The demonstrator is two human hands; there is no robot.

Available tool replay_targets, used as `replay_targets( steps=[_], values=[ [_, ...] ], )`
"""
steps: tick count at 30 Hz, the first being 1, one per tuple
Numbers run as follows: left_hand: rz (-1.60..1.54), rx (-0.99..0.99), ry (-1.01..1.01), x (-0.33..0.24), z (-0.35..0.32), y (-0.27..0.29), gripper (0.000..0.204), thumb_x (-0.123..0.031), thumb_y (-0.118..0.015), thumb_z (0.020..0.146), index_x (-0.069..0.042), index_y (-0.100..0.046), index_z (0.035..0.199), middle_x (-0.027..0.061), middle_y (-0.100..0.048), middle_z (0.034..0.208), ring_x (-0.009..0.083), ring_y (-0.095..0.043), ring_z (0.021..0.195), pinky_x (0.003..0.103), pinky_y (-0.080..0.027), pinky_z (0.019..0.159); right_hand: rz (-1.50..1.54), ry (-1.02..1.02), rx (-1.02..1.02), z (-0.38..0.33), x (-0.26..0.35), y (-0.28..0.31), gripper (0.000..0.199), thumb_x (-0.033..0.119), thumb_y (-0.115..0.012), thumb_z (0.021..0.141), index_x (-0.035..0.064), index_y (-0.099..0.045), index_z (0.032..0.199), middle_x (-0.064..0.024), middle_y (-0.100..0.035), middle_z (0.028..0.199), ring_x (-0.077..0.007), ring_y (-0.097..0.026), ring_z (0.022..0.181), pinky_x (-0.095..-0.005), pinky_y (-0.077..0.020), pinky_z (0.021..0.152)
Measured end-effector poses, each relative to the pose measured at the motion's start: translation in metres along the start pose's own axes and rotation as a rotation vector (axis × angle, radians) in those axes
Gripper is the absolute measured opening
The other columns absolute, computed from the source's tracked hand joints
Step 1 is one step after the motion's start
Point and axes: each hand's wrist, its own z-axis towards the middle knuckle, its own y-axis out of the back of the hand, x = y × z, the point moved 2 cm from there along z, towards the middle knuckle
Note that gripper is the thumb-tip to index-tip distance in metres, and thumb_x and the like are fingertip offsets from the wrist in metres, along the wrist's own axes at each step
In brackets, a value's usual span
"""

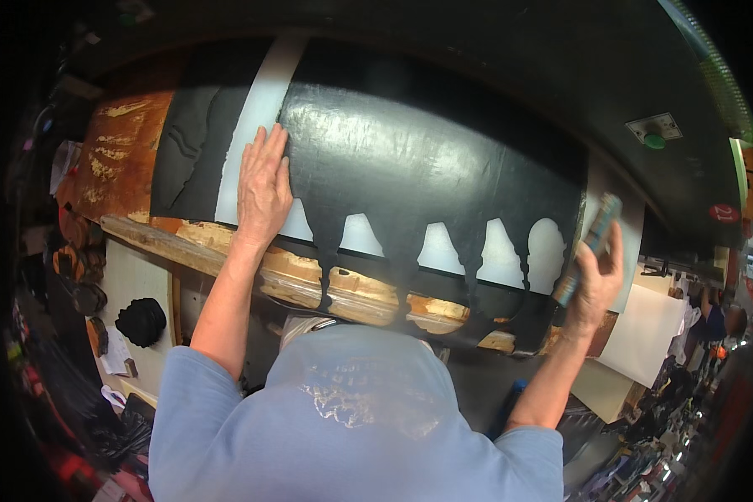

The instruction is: The person repeatedly feeds black rubber sheets through a roller machine, pressing and smoothing them by hand. They remove cutouts and scraps, then stack the processed sheets on the floor.

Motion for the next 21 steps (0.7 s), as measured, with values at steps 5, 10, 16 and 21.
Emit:
replay_targets(
  steps=[5,10,16,21],
  values=[
    [-0.037,-0.018,0.031,-0.004,0.003,0.003,0.059,0.001,-0.062,0.101,0.000,-0.046,0.158,0.0204,-0.063,0.150,0.0459,-0.050,0.148,0.058,-0.037,0.124,-0.068,0.096,0.366,-0.030,0.035,-0.170,0.094,0.026,-0.093,0.069,-0.0010,-0.058,0.152,-0.0225,-0.054,0.156,-0.0324,-0.060,0.134,-0.0438,-0.0460,0.118],
    [-0.056,-0.033,0.032,-0.004,0.003,0.005,0.061,0.002,-0.061,0.101,0.003,-0.042,0.159,0.0215,-0.065,0.148,0.0470,-0.051,0.146,0.059,-0.038,0.122,-0.310,0.334,0.471,-0.054,0.061,-0.313,0.091,0.033,-0.088,0.063,-0.0031,-0.064,0.144,-0.0316,-0.040,0.162,-0.0462,-0.047,0.143,-0.0529,-0.0461,0.117],
    [-0.069,-0.013,0.079,-0.004,0.003,0.003,0.057,0.003,-0.058,0.102,0.005,-0.044,0.158,0.0196,-0.063,0.150,0.0439,-0.048,0.150,0.058,-0.036,0.124,-0.500,0.563,0.367,-0.068,0.048,-0.376,0.082,0.029,-0.085,0.066,-0.0017,-0.067,0.140,-0.0381,-0.040,0.158,-0.0553,-0.041,0.140,-0.0601,-0.0474,0.112],
    [-0.075,0.003,0.079,-0.005,0.004,0.003,0.055,0.003,-0.057,0.103,0.006,-0.046,0.157,0.0195,-0.063,0.151,0.0447,-0.048,0.150,0.058,-0.036,0.125,-0.498,0.629,0.338,-0.074,0.036,-0.367,0.079,0.027,-0.085,0.066,-0.0007,-0.068,0.138,-0.0391,-0.042,0.155,-0.0542,-0.043,0.138,-0.0585,-0.0480,0.111]
  ],
)
